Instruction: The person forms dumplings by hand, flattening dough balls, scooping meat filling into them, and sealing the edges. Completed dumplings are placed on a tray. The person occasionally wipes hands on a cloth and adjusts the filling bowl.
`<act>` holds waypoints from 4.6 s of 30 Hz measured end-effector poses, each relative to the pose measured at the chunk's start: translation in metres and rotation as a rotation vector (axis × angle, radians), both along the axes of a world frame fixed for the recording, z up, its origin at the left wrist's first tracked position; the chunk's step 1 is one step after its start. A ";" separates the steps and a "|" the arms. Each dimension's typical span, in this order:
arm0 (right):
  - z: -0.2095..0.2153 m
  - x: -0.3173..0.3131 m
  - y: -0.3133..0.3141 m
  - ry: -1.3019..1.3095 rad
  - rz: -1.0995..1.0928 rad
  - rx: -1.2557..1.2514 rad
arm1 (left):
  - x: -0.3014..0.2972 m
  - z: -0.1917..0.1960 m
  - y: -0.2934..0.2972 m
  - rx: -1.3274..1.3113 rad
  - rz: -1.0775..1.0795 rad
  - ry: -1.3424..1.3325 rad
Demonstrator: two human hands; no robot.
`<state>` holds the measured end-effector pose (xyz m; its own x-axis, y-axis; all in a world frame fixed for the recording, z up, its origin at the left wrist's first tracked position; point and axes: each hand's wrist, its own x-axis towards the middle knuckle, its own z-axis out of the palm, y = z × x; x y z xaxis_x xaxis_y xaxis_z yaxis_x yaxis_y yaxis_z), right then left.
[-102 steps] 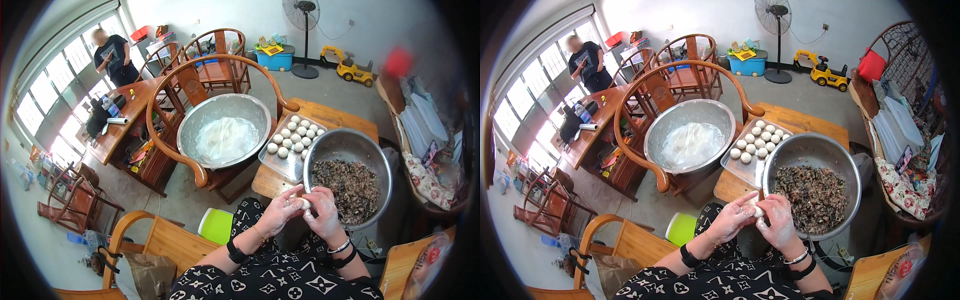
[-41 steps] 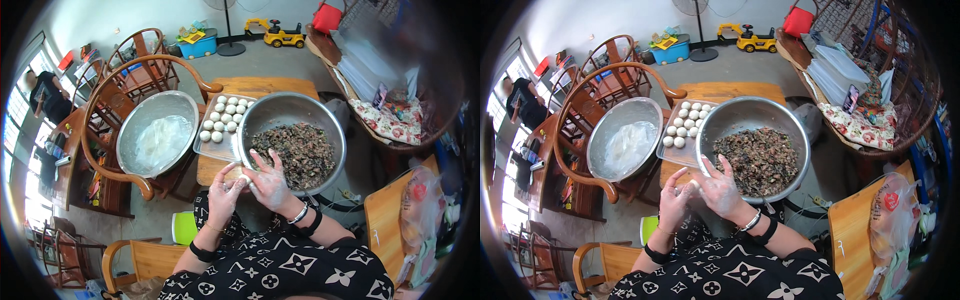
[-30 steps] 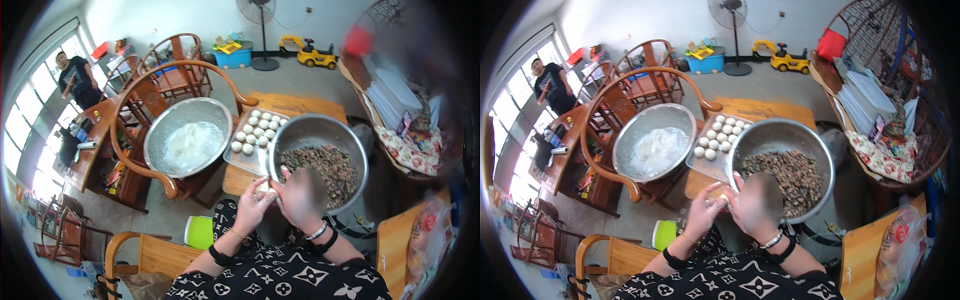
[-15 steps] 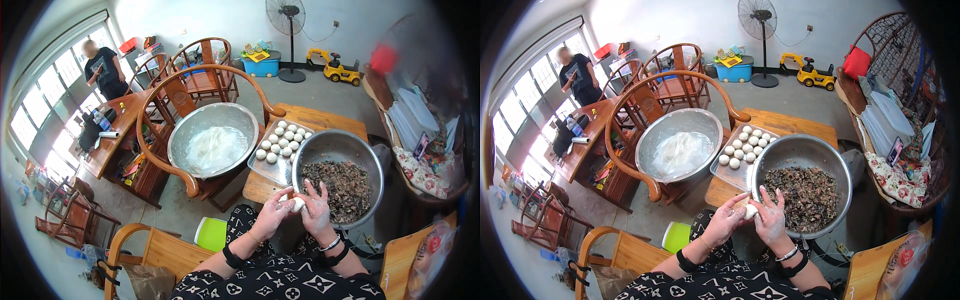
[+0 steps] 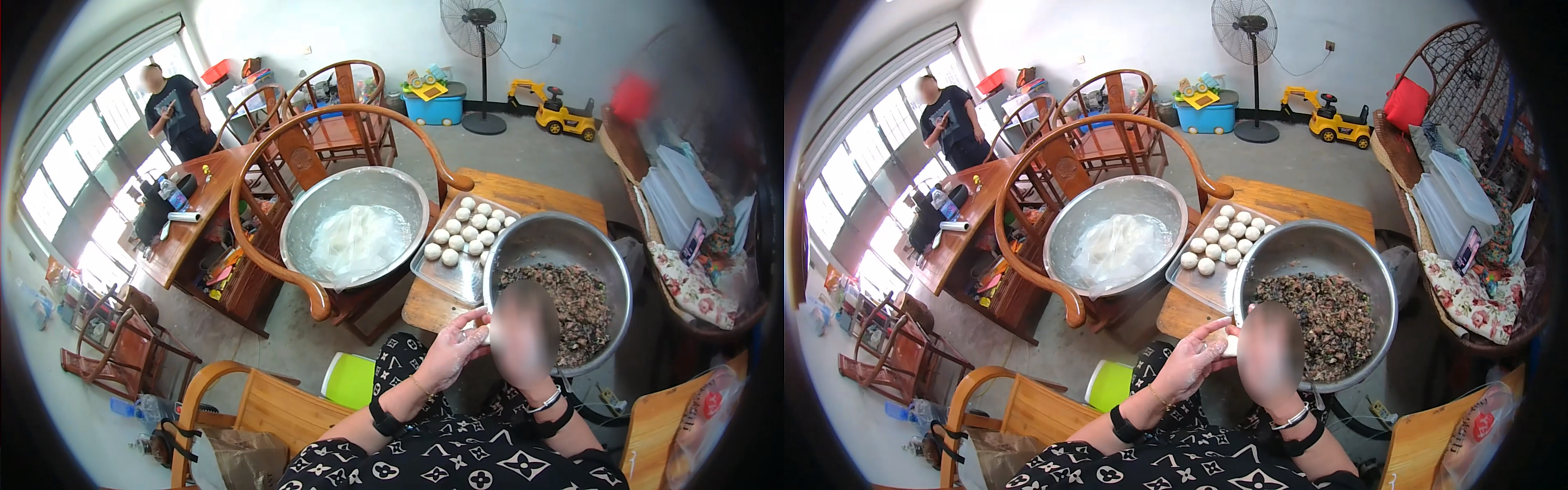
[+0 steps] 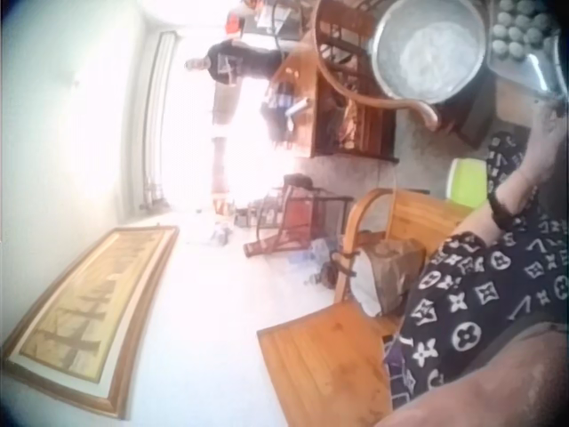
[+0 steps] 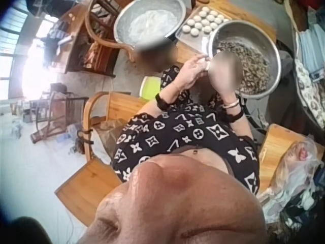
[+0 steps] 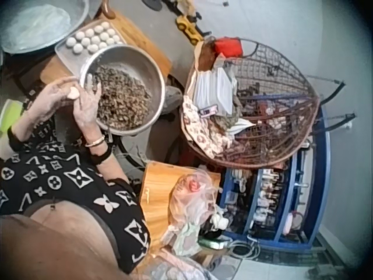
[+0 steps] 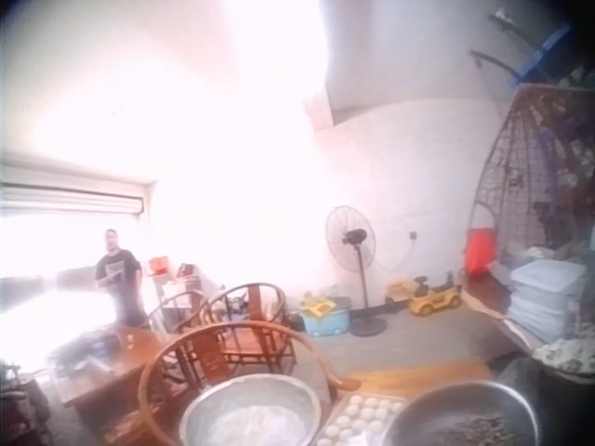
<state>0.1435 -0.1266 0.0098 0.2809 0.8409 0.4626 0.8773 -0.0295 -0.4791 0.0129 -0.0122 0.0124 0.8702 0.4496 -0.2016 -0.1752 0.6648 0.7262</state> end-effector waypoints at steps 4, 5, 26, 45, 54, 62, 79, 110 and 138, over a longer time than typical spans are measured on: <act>0.012 -0.013 0.004 -0.151 -0.063 0.066 | -0.002 -0.008 0.005 0.189 -0.015 0.110; 0.012 -0.013 0.004 -0.212 -0.056 0.086 | -0.003 -0.009 0.005 0.250 -0.021 0.158; -0.007 0.000 0.002 0.047 -0.011 0.089 | 0.002 -0.016 0.002 0.036 -0.014 -0.011; 0.011 -0.011 0.007 0.267 -0.119 0.177 | 0.000 -0.012 -0.011 0.791 0.257 0.093; 0.020 -0.011 0.005 0.381 -0.042 0.149 | 0.001 -0.001 -0.010 1.133 0.425 0.257; 0.018 -0.014 0.009 0.258 -0.100 0.196 | 0.008 -0.001 -0.008 1.535 0.594 0.084; 0.003 -0.011 0.006 0.729 -0.105 0.102 | 0.005 0.003 -0.007 1.733 0.632 0.062; 0.019 -0.019 0.009 0.124 -0.145 0.035 | 0.001 -0.008 -0.004 1.770 0.512 0.146; 0.013 -0.010 0.011 0.462 -0.158 0.051 | 0.008 -0.003 -0.002 1.685 0.543 0.123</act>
